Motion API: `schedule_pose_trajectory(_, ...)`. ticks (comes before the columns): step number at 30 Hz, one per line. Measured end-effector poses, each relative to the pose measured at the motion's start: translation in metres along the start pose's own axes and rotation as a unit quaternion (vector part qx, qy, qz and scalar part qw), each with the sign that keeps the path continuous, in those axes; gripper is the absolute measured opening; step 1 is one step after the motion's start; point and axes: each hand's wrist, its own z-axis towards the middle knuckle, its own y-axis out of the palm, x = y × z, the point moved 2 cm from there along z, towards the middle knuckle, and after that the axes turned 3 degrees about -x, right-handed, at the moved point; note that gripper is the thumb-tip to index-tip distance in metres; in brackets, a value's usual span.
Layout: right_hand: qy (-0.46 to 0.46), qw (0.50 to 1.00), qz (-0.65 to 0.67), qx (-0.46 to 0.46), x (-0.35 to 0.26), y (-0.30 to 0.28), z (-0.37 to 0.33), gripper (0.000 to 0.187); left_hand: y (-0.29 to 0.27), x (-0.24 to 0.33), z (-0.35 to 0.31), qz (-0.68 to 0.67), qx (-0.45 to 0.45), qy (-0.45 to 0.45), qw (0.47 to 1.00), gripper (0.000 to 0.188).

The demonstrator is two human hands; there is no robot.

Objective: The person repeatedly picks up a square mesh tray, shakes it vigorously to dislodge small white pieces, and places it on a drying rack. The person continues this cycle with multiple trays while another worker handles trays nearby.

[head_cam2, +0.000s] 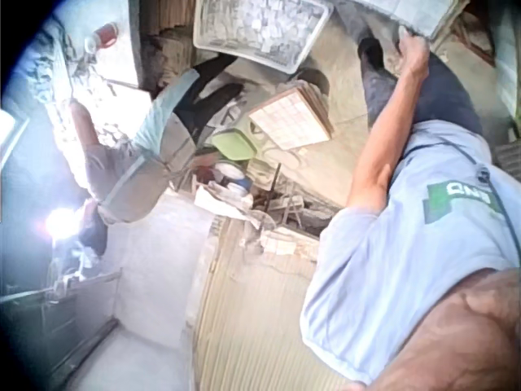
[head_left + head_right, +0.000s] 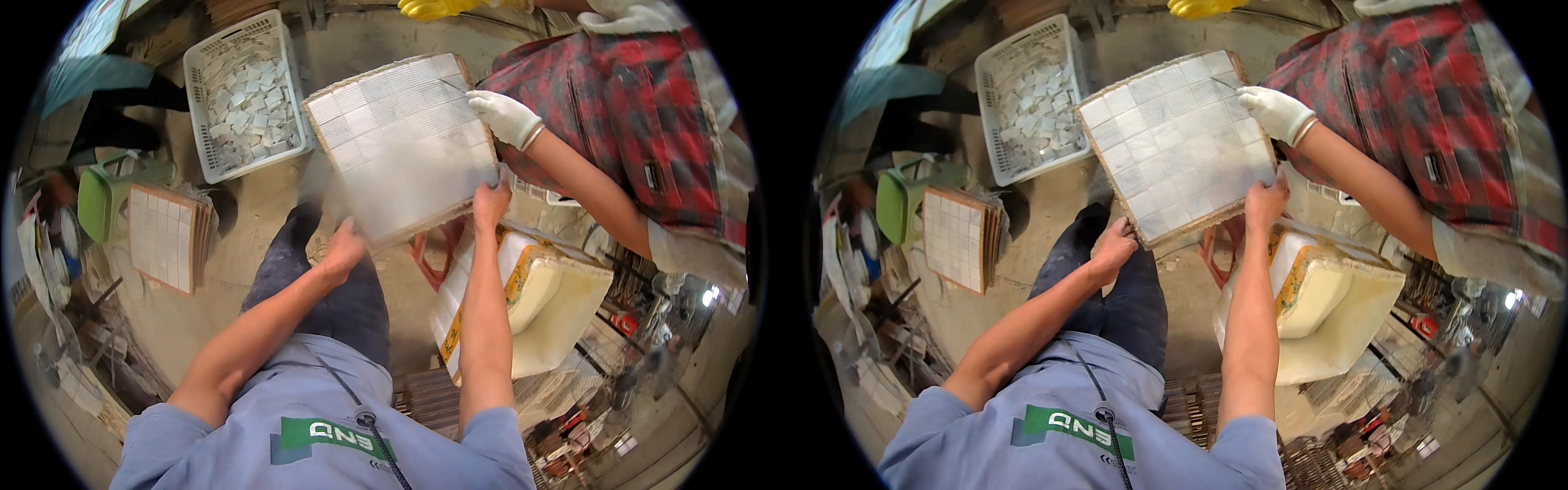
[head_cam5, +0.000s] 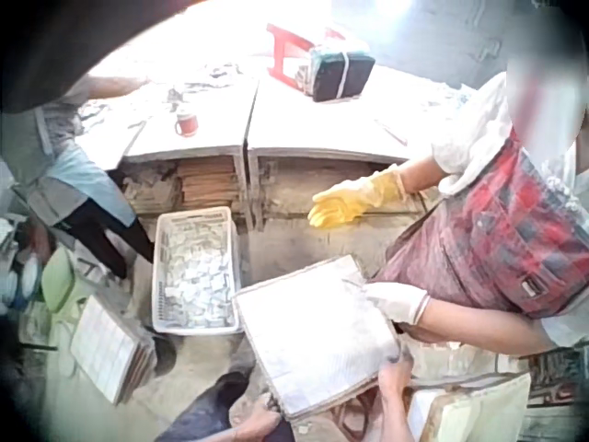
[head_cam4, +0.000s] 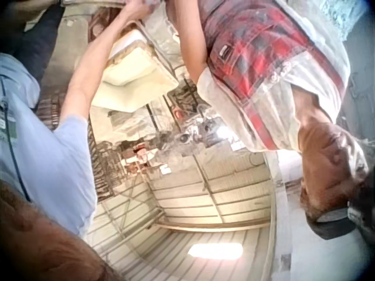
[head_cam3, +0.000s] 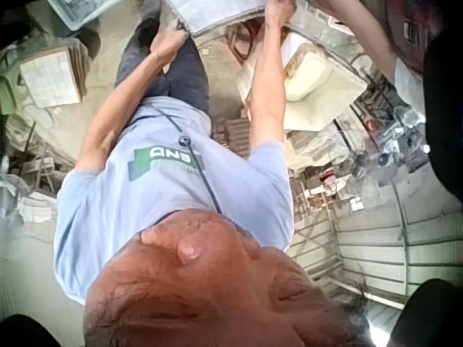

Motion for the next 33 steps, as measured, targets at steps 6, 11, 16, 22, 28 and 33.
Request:
schedule_pose_trajectory(6, -0.029, 0.998, -0.047, 0.003, -0.001, -0.003, -0.001, 0.048, 0.025, 0.08, -0.04, 0.104, 0.094, -0.086, 0.986, 0.033)
schedule_pose_trajectory(11, -0.026, 0.996, -0.081, 0.009, 0.002, -0.004, 0.009, 0.046, 0.023, 0.072, -0.032, 0.107, 0.12, -0.1, 0.982, 0.033)
schedule_pose_trajectory(16, 0.032, 0.999, 0.006, 0.002, 0.023, -0.004, 0.007, 0.038, 0.019, 0.065, -0.028, 0.096, 0.133, -0.102, 0.981, 0.034)
schedule_pose_trajectory(22, 0.045, 0.998, 0.043, -0.004, 0.005, -0.018, 0.017, 0.036, 0.017, 0.083, -0.044, 0.056, 0.119, -0.092, 0.987, 0.034)
schedule_pose_trajectory(28, 0.087, 0.992, 0.077, -0.057, 0.015, -0.026, 0.02, 0.043, 0.011, 0.064, -0.036, 0.079, 0.136, -0.094, 0.983, 0.034)
schedule_pose_trajectory(33, 0.09, 0.986, 0.117, -0.071, 0.015, -0.028, 0.025, 0.046, 0.006, 0.065, -0.039, 0.089, 0.113, -0.087, 0.986, 0.034)
